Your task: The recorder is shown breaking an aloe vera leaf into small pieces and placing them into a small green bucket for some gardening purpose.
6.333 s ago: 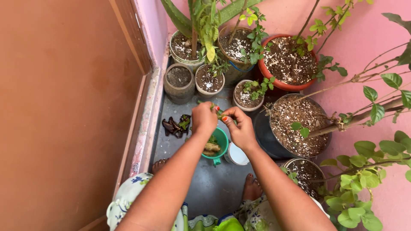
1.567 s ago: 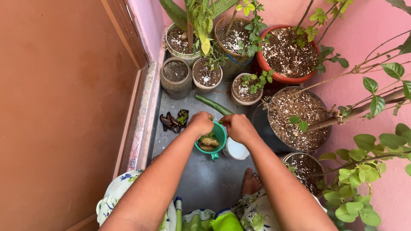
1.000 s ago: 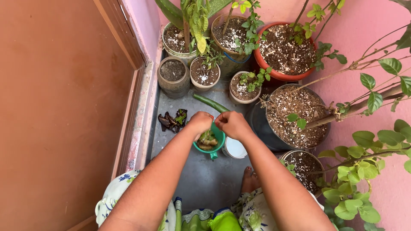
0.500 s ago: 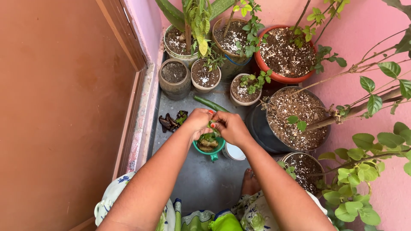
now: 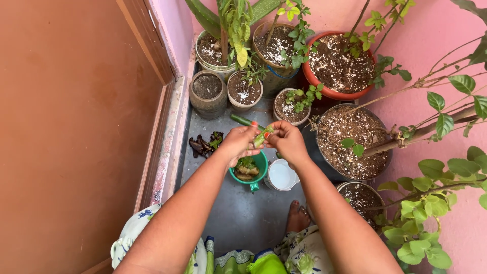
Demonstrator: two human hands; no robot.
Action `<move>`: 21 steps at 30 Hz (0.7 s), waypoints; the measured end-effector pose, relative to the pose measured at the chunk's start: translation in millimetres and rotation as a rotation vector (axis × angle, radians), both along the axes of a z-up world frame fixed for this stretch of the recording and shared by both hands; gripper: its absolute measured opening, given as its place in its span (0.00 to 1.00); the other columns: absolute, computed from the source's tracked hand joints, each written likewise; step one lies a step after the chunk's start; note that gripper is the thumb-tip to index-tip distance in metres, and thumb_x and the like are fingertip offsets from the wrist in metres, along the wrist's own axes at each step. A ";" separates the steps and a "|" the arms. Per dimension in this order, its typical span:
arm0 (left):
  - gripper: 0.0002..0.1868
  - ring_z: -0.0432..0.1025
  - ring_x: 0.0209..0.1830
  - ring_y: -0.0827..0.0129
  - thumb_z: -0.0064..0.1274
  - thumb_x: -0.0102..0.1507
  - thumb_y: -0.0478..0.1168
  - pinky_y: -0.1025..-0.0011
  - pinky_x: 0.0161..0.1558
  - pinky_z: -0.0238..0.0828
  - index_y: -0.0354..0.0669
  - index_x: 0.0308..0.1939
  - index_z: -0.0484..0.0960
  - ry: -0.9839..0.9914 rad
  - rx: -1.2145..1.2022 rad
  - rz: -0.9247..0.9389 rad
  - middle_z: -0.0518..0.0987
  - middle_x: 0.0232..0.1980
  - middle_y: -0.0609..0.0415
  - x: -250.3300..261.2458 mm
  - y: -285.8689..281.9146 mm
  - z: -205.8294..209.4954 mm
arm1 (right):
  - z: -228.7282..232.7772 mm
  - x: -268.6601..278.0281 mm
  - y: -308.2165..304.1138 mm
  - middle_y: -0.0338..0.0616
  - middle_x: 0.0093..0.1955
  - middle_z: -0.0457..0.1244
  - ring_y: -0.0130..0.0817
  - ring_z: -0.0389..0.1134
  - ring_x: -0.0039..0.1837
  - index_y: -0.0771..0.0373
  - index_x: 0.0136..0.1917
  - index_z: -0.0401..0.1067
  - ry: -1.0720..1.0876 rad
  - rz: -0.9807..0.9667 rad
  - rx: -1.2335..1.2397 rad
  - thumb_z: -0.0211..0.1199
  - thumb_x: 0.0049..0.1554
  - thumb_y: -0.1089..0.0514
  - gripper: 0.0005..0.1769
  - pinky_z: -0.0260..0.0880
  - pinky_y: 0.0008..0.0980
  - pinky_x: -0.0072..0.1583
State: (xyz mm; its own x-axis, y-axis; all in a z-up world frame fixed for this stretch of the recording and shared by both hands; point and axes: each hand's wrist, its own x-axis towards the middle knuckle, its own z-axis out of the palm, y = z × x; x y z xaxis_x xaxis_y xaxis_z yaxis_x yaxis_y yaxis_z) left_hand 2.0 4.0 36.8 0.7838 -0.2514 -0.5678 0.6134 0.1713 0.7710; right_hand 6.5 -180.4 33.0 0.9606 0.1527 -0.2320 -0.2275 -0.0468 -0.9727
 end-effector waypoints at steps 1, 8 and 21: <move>0.19 0.79 0.42 0.67 0.44 0.72 0.49 0.68 0.45 0.80 0.37 0.53 0.78 0.001 0.000 -0.002 0.82 0.46 0.51 0.0 -1.6 -6.7 | 1.5 -0.1 -0.9 0.39 0.41 0.69 0.24 0.72 0.42 0.67 0.54 0.70 0.001 -0.002 0.000 0.60 0.56 0.70 0.11 0.75 0.27 0.45; 0.09 0.78 0.34 0.69 0.56 0.65 0.35 0.72 0.35 0.77 0.33 0.46 0.82 -0.254 0.322 -0.070 0.84 0.40 0.49 3.5 -3.9 -33.2 | 38.1 -12.5 7.9 0.46 0.39 0.69 0.29 0.66 0.40 0.64 0.50 0.78 -0.122 0.132 -0.471 0.68 0.56 0.67 0.07 0.68 0.31 0.44; 0.07 0.77 0.35 0.72 0.50 0.68 0.34 0.76 0.35 0.76 0.37 0.49 0.80 -0.040 0.060 0.099 0.82 0.41 0.52 5.4 3.1 -14.5 | 36.4 -16.7 19.9 0.44 0.45 0.66 0.30 0.67 0.49 0.65 0.53 0.80 -0.682 0.117 -0.336 0.67 0.60 0.67 0.07 0.68 0.30 0.51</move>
